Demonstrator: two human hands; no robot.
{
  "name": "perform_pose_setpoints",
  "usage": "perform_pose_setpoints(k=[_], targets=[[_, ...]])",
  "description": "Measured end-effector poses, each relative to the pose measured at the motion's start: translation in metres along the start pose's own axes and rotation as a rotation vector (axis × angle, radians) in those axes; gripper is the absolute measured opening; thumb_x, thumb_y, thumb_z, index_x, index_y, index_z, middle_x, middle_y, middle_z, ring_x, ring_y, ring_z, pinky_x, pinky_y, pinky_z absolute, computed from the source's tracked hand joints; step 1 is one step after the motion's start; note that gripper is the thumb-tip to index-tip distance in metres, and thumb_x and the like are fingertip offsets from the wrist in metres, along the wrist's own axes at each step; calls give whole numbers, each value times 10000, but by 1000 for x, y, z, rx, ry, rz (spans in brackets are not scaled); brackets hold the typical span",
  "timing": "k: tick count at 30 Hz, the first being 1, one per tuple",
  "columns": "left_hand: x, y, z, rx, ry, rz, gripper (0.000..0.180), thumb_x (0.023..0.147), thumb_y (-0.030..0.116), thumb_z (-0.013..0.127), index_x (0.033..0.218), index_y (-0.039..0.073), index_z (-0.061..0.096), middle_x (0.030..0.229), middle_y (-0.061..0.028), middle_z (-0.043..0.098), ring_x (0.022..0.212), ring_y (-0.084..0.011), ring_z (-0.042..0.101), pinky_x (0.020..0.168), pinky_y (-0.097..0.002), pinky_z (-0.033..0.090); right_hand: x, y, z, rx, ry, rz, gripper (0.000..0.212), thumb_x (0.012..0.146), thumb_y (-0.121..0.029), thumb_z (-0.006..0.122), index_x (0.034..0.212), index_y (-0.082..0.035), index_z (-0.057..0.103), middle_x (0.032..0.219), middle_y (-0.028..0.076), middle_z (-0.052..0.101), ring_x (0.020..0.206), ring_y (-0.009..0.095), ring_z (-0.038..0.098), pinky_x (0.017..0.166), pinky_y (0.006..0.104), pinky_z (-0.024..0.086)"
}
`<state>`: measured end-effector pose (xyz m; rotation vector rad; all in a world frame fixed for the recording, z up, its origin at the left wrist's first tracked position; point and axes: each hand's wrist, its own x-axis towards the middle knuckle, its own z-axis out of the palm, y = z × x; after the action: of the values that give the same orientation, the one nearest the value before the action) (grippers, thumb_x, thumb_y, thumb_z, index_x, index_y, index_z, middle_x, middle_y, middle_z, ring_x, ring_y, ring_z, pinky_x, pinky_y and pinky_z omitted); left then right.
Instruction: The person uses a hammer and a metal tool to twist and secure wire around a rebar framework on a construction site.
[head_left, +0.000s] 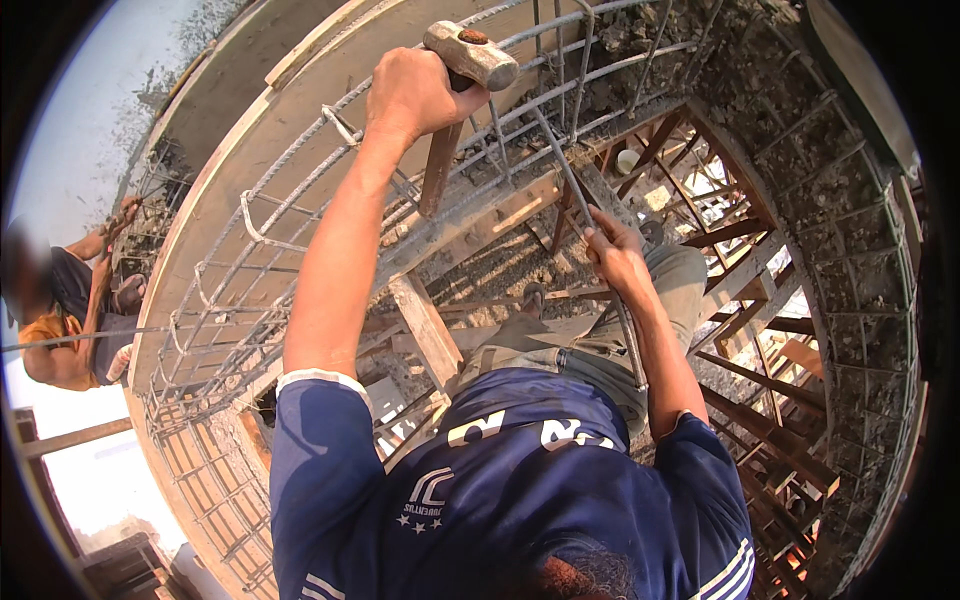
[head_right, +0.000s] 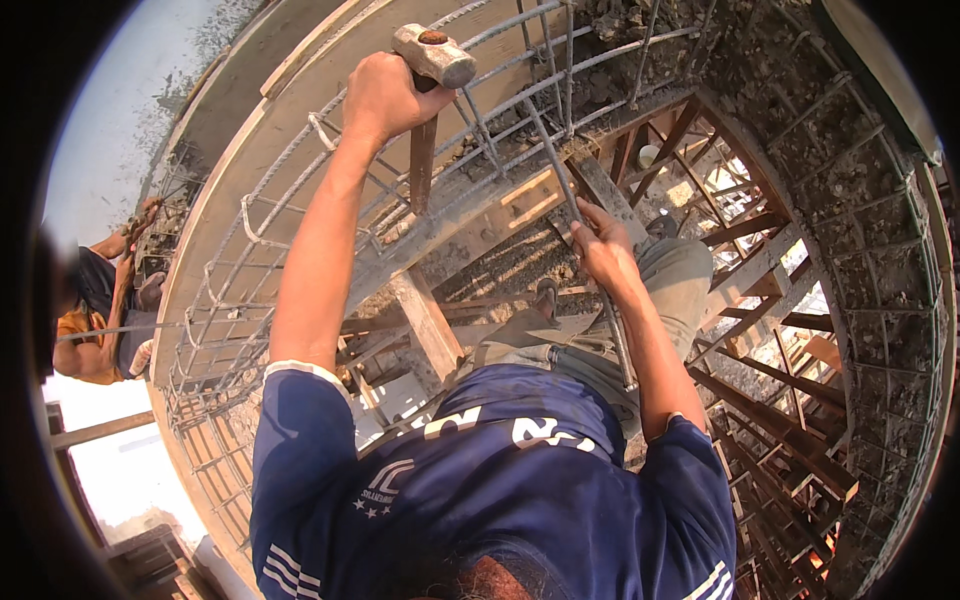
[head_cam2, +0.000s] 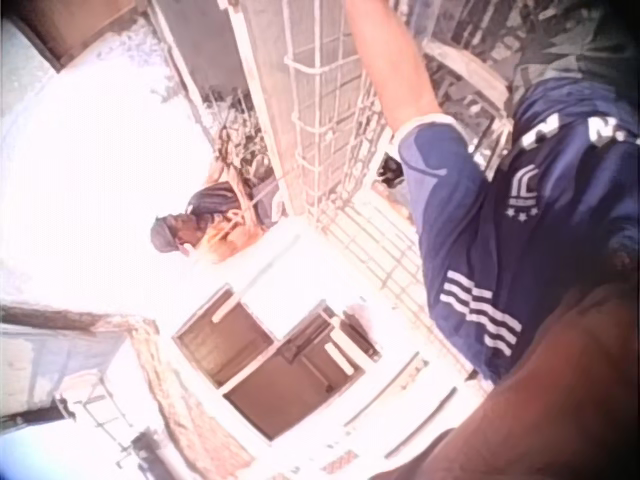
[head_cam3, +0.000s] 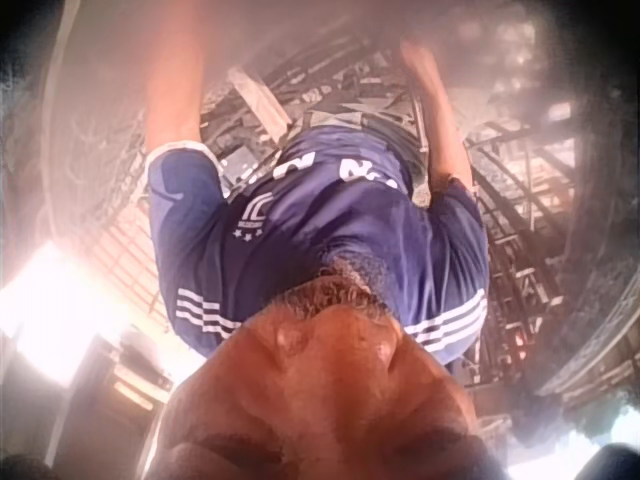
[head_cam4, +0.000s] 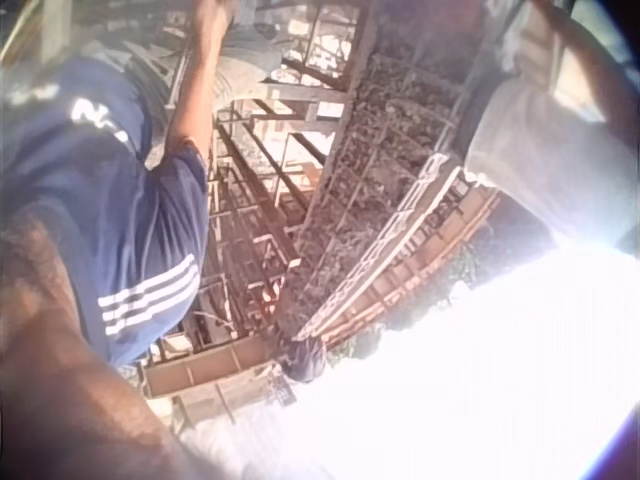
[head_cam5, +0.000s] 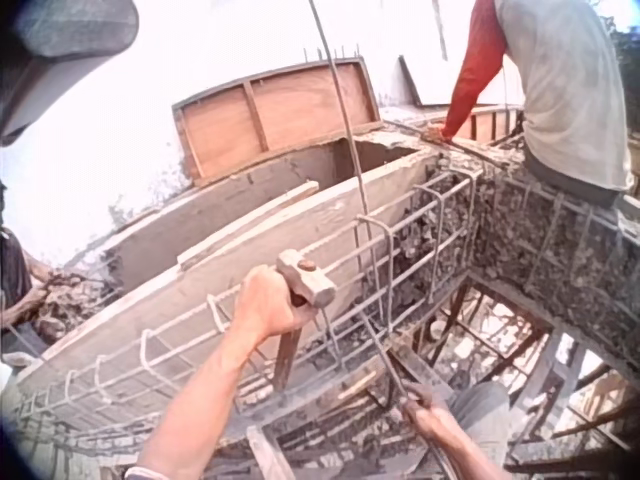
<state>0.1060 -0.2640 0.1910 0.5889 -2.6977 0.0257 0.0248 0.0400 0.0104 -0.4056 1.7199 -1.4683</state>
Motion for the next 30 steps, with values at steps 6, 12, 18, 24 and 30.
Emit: perform_pose_setpoints(k=[6, 12, 18, 24, 30], targets=[[4, 8, 2, 10, -7, 3, 568, 682, 597, 723, 631, 31, 730, 615, -151, 675, 630, -326, 696, 648, -406, 571, 42, 17, 10, -185, -81, -22, 467, 996, -163, 567, 1427, 5, 499, 658, 3, 507, 450, 106, 454, 391, 284, 370], [1, 1, 2, 0, 18, 14, 582, 684, 605, 712, 609, 27, 716, 603, -153, 668, 617, -322, 692, 644, -407, 568, -5, 1, -32, -268, -166, 34, 499, 1003, -152, 538, 1458, 30, 444, 649, -1, 493, 446, 96, 430, 375, 284, 342], [1, 6, 1, 13, 4, 13, 576, 678, 601, 716, 598, 30, 713, 594, -145, 664, 600, -313, 689, 634, -395, 569, -48, 0, -25, -308, -153, 18, 491, 993, -158, 556, 1434, 44, 480, 692, 18, 544, 544, 94, 452, 498, 289, 368], [0, 4, 4, 10, 33, 18, 579, 681, 608, 705, 616, 33, 723, 594, -136, 668, 606, -312, 695, 628, -395, 574, -37, 1, 21, 152, -175, 107, 511, 1005, -142, 538, 1476, 16, 418, 656, -19, 455, 440, 71, 369, 383, 272, 296], [3, 5, 4, 31, 17, 20, 592, 683, 619, 707, 634, 29, 729, 604, -141, 673, 616, -314, 700, 633, -399, 575, 11, 2, 32, 134, -239, 103, 443, 998, -121, 534, 1409, 28, 463, 662, -12, 456, 458, 80, 401, 380, 273, 323]])
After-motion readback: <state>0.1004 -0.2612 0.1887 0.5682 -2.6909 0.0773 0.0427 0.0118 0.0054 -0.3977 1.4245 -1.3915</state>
